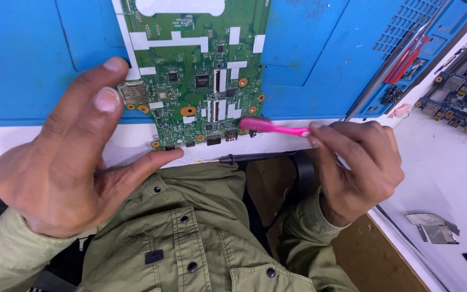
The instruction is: The person cleans a green circuit board using a pink toothbrush, scrubbing various components and connectors. They then use a multimeter with red and black probes to test electrical points on the board.
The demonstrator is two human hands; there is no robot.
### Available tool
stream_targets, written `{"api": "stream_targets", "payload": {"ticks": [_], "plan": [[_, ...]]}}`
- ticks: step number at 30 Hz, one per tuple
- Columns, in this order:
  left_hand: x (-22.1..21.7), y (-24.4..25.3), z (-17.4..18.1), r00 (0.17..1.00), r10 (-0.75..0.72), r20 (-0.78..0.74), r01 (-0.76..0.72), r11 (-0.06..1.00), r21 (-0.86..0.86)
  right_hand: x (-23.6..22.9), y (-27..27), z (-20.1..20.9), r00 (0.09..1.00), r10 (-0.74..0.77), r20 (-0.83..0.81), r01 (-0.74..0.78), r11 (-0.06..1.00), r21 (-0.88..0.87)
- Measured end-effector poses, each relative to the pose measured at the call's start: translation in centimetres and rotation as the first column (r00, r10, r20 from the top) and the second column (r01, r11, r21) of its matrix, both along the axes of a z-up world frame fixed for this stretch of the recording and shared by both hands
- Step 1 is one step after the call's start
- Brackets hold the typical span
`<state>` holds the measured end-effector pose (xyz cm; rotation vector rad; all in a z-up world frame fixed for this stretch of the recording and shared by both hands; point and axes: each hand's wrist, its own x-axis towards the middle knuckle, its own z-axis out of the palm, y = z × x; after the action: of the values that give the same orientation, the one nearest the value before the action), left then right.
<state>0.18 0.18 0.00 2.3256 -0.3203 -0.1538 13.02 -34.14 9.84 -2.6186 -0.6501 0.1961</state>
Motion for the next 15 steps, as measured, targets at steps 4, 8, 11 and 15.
{"api": "stream_targets", "payload": {"ticks": [4,8,11,15], "plan": [[0.0,0.0,-0.1,1.000,0.000,0.012,0.000,1.000,0.026,0.2,0.3,0.4,0.996,0.036,-0.076,-0.035,0.999,0.010],[-0.2,0.1,-0.3,1.000,-0.007,-0.016,0.006,0.999,-0.047,-0.4,-1.6,-1.4,0.967,-0.111,0.229,0.102,0.994,0.050],[0.1,0.1,-0.3,1.000,-0.004,-0.004,0.004,1.000,-0.003,-0.8,-1.6,-2.0,0.784,-0.493,0.377,0.390,0.864,0.319],[0.3,0.0,-1.0,0.999,-0.023,-0.038,0.017,0.986,-0.163,-2.1,-2.0,-2.2,0.831,-0.504,0.234,0.449,0.858,0.251]]}}
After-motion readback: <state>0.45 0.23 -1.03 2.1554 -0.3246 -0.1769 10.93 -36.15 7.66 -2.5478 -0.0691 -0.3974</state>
